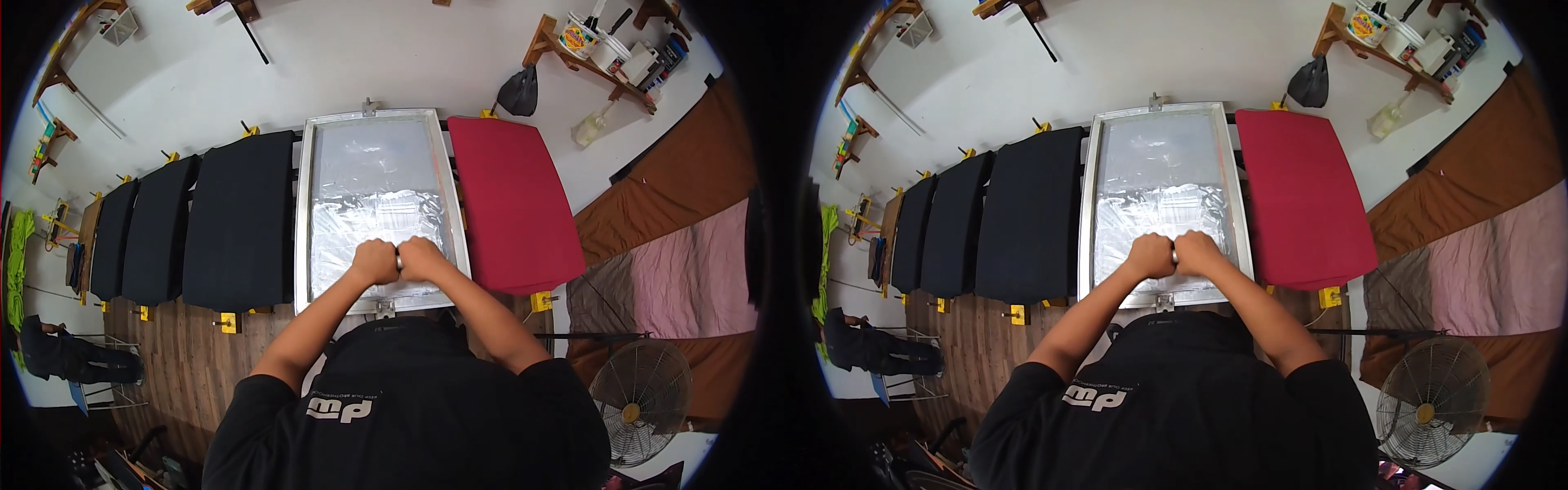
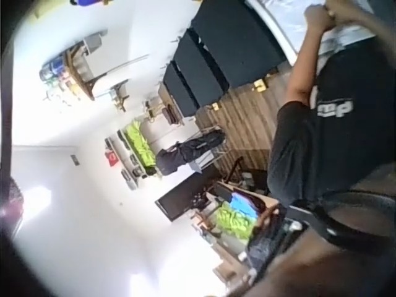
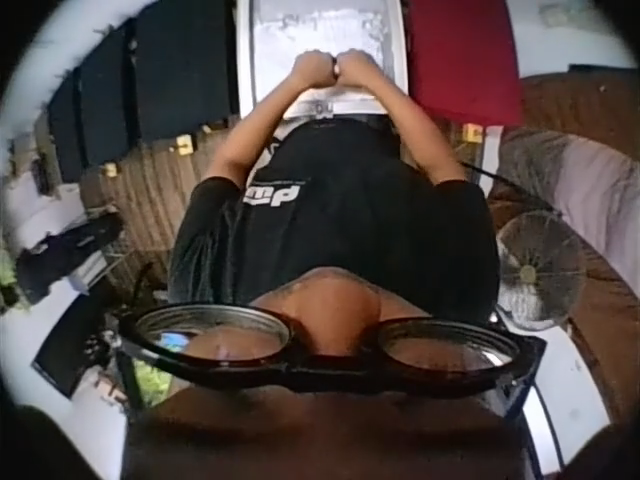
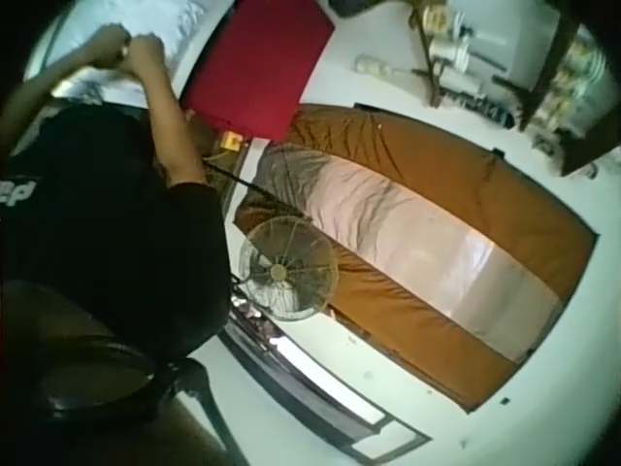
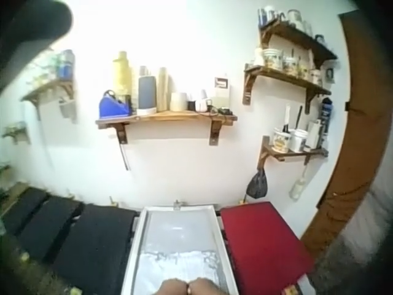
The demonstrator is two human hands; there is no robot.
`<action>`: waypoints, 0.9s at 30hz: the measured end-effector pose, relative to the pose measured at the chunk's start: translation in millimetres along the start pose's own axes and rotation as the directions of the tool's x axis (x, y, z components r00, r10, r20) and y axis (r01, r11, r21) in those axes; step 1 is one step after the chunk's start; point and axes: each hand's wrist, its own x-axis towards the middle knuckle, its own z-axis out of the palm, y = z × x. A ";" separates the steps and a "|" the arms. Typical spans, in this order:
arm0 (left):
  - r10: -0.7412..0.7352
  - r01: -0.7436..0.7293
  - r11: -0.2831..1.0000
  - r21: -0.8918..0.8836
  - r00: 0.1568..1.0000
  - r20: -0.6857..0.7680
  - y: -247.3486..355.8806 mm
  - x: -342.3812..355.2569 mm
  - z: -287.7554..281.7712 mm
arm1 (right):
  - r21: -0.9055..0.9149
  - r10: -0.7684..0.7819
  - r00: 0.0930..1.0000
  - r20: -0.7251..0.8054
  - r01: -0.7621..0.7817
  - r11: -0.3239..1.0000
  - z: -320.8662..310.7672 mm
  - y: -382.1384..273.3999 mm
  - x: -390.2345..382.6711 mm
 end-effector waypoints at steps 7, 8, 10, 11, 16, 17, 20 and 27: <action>0.011 -0.007 1.000 -0.019 0.980 0.199 24.3 -44.0 -2.2 | 0.042 -0.022 0.995 0.099 0.018 0.999 20.1 -14.0 -40.7; 0.009 -0.006 1.000 -0.020 0.986 0.168 22.9 -41.0 -7.1 | 0.048 -0.010 0.997 0.071 0.007 0.999 17.5 -12.1 -37.6; -0.050 0.069 0.996 -0.049 0.947 0.317 18.2 -29.8 -14.9 | 0.096 -0.057 0.985 0.164 0.042 0.995 8.6 -2.5 -25.8; -0.083 0.104 0.993 -0.049 0.945 0.316 17.0 -20.9 -17.0 | 0.082 -0.075 0.983 0.170 0.061 0.995 4.1 1.9 -16.8; -0.018 0.016 1.000 -0.019 0.989 -0.146 3.4 -3.0 1.4 | 0.150 0.078 0.980 -0.181 -0.051 0.987 11.0 4.0 1.0; -0.001 -0.009 0.999 -0.047 0.979 -0.202 6.1 -9.1 10.4 | 0.113 0.070 0.976 -0.206 -0.047 0.992 16.7 0.5 -4.4; 0.023 -0.057 0.991 -0.122 0.963 -0.269 16.8 -42.0 29.1 | 0.008 -0.014 0.971 -0.237 0.016 1.000 35.4 -13.7 -37.1; -0.052 0.064 0.994 -0.088 0.990 0.132 25.4 -53.7 5.8 | 0.088 -0.031 0.997 0.074 0.025 0.996 20.0 -10.7 -48.0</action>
